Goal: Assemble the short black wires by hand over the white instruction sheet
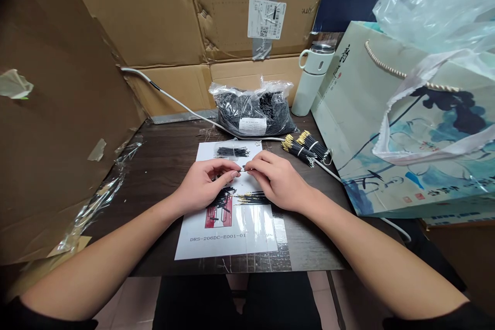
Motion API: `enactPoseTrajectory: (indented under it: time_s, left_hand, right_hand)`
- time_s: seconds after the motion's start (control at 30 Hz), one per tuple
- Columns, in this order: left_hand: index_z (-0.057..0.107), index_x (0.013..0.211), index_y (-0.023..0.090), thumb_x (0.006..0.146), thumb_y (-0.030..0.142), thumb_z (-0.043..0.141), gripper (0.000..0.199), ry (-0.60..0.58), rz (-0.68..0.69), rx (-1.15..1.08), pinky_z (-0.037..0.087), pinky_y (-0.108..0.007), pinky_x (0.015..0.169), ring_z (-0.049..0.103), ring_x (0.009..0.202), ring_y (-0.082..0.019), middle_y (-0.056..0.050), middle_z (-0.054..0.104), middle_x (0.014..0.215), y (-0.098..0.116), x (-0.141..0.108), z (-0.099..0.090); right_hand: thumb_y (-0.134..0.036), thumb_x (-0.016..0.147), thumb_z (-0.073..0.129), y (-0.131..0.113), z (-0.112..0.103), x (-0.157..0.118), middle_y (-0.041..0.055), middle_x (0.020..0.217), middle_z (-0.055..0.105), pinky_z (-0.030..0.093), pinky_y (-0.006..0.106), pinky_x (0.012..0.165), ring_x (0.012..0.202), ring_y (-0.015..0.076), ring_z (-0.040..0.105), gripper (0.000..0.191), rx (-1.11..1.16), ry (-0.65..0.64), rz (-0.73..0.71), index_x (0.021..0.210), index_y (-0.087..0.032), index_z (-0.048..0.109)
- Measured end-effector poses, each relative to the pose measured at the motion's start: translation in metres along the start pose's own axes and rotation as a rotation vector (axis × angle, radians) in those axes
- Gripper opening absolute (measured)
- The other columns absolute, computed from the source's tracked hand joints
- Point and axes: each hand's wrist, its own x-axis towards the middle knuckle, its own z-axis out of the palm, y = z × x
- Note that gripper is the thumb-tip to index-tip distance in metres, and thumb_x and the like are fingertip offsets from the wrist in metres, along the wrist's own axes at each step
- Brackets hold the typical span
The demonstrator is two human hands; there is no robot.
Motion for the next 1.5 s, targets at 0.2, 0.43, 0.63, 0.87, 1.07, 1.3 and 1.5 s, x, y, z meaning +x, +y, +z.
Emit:
enactPoseTrajectory:
  time_s: [0.2, 0.43, 0.63, 0.87, 1.07, 1.3, 1.5]
  left_hand:
    - [0.086, 0.106, 0.021, 0.102, 0.027, 0.074, 0.014, 0.023, 0.047, 0.076, 0.062, -0.036, 0.088, 0.079, 0.095, -0.022, -0.005, 0.086, 0.105, 0.0059, -0.0018, 0.0007]
    - [0.085, 0.107, 0.02, 0.103, 0.024, 0.072, 0.014, 0.0, 0.093, 0.132, 0.06, -0.033, 0.087, 0.079, 0.095, -0.021, -0.004, 0.086, 0.104, 0.0104, -0.002, 0.0003]
    - [0.085, 0.105, 0.021, 0.102, 0.021, 0.073, 0.012, 0.02, 0.117, 0.14, 0.059, -0.032, 0.087, 0.079, 0.093, -0.02, -0.003, 0.086, 0.103, 0.0092, -0.0022, 0.0007]
    - [0.085, 0.105, 0.021, 0.102, 0.02, 0.074, 0.012, 0.045, 0.143, 0.137, 0.061, -0.031, 0.087, 0.08, 0.091, -0.019, -0.003, 0.087, 0.102, 0.0077, -0.0037, 0.0029]
    - [0.087, 0.105, 0.021, 0.101, 0.019, 0.077, 0.01, 0.077, 0.176, 0.135, 0.063, -0.032, 0.09, 0.082, 0.093, -0.02, -0.003, 0.088, 0.103, 0.0064, -0.0048, 0.0042]
    - [0.088, 0.105, 0.022, 0.099, 0.017, 0.079, 0.011, 0.107, 0.203, 0.137, 0.065, -0.032, 0.093, 0.084, 0.093, -0.02, -0.003, 0.088, 0.103, 0.0056, -0.0058, 0.0055]
    - [0.087, 0.106, 0.022, 0.101, 0.022, 0.078, 0.011, 0.094, 0.161, 0.165, 0.063, -0.031, 0.087, 0.083, 0.094, -0.02, -0.002, 0.088, 0.104, 0.0064, -0.005, 0.0045]
  right_hand:
    - [-0.019, 0.111, 0.06, -0.0047, -0.0005, 0.0012, 0.0085, 0.1, 0.077, 0.059, 0.04, 0.081, 0.09, 0.0238, 0.072, 0.015, 0.055, 0.04, 0.031, 0.111, -0.022, 0.074]
    - [-0.022, 0.108, 0.065, -0.0025, 0.0011, -0.0011, 0.0067, 0.095, 0.074, 0.055, 0.036, 0.072, 0.077, 0.02, 0.066, 0.01, 0.065, 0.007, 0.047, 0.11, -0.021, 0.075]
    - [-0.018, 0.107, 0.064, 0.0001, 0.0025, -0.0019, 0.005, 0.091, 0.071, 0.051, 0.033, 0.066, 0.075, 0.0183, 0.063, 0.009, 0.066, 0.02, 0.044, 0.104, -0.021, 0.072]
    - [-0.017, 0.106, 0.065, -0.0003, 0.0041, -0.0023, 0.0046, 0.091, 0.075, 0.052, 0.033, 0.07, 0.077, 0.0188, 0.066, 0.01, 0.045, 0.031, 0.059, 0.102, -0.021, 0.073]
    - [-0.019, 0.107, 0.065, -0.0007, 0.004, -0.0027, 0.0041, 0.09, 0.077, 0.051, 0.033, 0.07, 0.075, 0.0181, 0.068, 0.011, 0.055, 0.024, 0.094, 0.101, -0.02, 0.074]
    - [-0.019, 0.106, 0.065, -0.0029, 0.0043, -0.0021, 0.0034, 0.087, 0.075, 0.049, 0.032, 0.068, 0.074, 0.0177, 0.066, 0.012, 0.06, 0.021, 0.127, 0.098, -0.02, 0.073]
    - [-0.017, 0.106, 0.065, -0.0028, 0.0053, -0.002, 0.0032, 0.088, 0.073, 0.049, 0.032, 0.068, 0.075, 0.0172, 0.064, 0.009, 0.068, 0.038, 0.116, 0.1, -0.02, 0.072]
